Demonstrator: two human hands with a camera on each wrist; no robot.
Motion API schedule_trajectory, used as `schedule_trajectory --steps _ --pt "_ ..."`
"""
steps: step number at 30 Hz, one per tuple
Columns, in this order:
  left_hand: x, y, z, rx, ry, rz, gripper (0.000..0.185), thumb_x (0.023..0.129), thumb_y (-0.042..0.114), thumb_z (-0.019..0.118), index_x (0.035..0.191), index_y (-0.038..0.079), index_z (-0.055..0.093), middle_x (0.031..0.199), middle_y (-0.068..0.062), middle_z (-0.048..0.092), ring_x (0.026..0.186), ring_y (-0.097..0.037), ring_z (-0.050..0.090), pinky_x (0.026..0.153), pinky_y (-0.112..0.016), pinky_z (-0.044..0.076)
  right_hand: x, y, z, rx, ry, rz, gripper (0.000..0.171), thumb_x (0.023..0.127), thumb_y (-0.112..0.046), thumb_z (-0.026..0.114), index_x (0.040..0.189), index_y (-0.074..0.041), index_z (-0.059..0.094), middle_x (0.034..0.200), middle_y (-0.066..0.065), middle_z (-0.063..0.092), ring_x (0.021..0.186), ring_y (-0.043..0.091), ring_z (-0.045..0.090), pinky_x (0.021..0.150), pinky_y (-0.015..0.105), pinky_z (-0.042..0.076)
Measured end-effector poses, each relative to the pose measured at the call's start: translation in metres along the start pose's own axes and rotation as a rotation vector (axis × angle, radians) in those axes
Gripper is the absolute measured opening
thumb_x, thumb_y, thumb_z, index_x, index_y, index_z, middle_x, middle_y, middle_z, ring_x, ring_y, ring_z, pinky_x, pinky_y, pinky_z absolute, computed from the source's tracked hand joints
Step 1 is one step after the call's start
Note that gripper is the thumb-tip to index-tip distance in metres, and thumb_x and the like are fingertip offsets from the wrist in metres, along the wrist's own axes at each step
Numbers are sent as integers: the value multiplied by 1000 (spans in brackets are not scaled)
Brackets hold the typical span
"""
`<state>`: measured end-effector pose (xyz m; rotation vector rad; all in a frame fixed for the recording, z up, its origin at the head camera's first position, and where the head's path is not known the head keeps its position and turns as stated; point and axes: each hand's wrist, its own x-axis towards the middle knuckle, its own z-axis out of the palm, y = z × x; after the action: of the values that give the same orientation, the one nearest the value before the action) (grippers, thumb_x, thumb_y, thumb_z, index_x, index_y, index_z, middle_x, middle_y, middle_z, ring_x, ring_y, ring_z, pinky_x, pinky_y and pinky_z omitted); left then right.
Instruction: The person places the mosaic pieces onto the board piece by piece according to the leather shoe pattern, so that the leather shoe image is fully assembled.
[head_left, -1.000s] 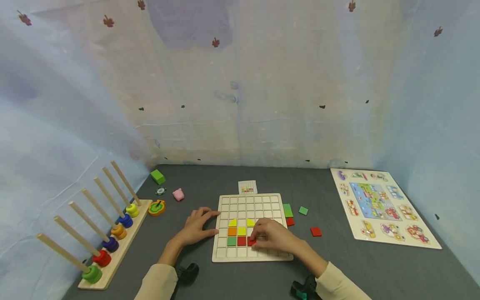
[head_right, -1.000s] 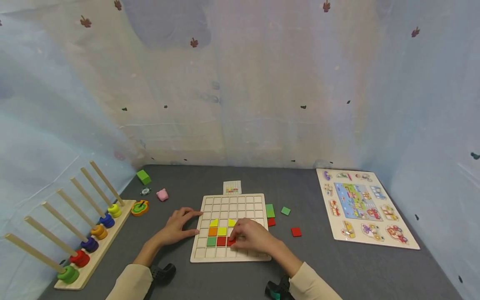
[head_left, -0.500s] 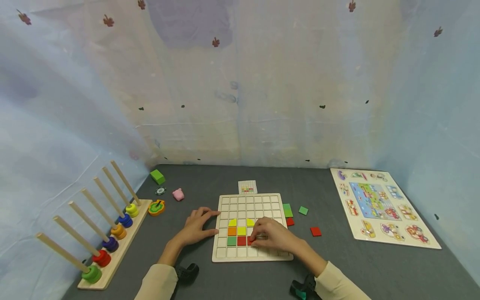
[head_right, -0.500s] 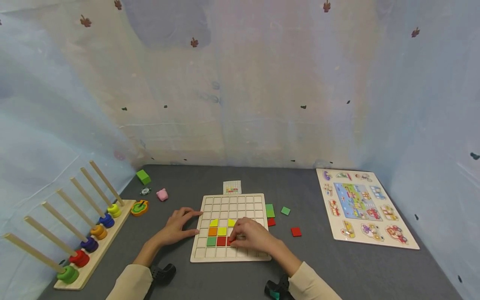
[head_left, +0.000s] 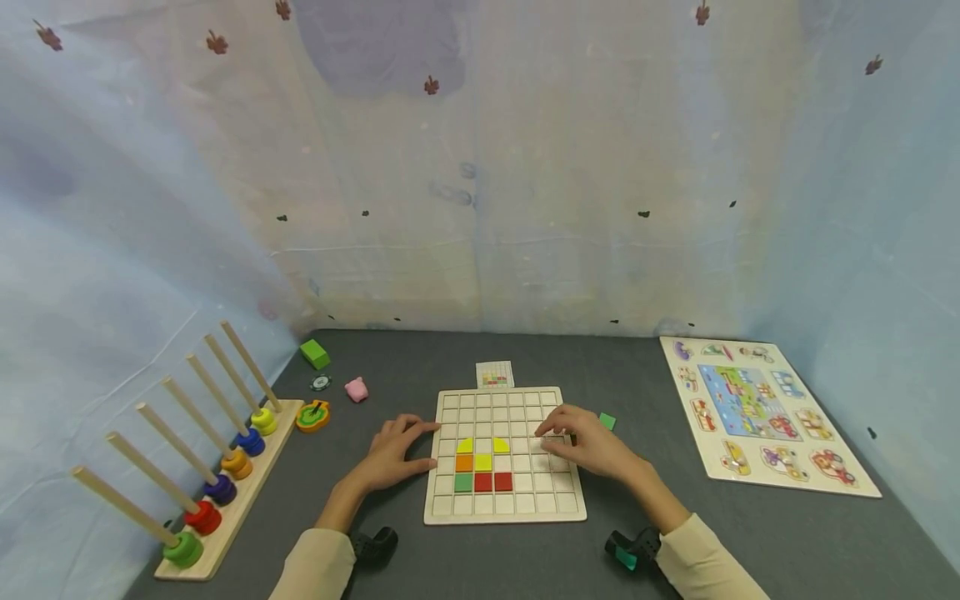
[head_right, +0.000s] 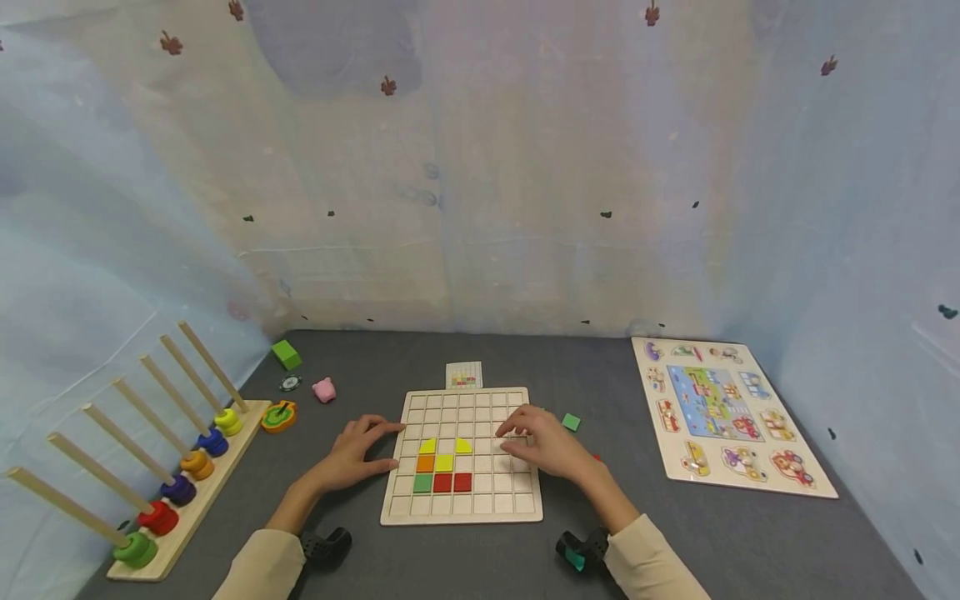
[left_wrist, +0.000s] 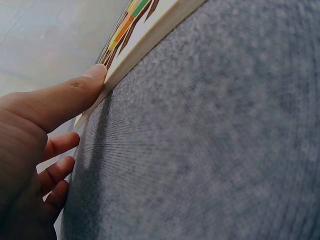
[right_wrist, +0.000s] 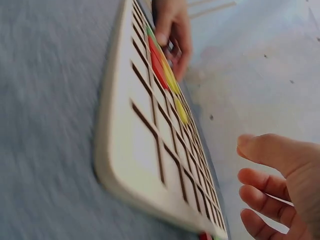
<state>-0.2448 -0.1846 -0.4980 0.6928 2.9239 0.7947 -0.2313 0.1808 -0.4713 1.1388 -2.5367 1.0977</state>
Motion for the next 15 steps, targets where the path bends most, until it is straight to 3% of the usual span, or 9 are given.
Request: schedule_trajectory --steps 9,15 --pt "0 -1 1 7 5 2 59 80 45 70 133 27 51 127 -5 43 114 -29 35 93 -55 26 -19 21 -26 -87 120 92 20 81 -10 72 101 -7 69 103 5 60 84 25 60 68 40 49" --pt "0 0 0 7 3 -4 59 80 44 70 133 26 51 127 -5 43 114 -29 35 92 -55 27 -29 39 -35 -151 165 155 24 78 -8 74 102 -8 69 101 7 60 84 27 60 65 37 48"
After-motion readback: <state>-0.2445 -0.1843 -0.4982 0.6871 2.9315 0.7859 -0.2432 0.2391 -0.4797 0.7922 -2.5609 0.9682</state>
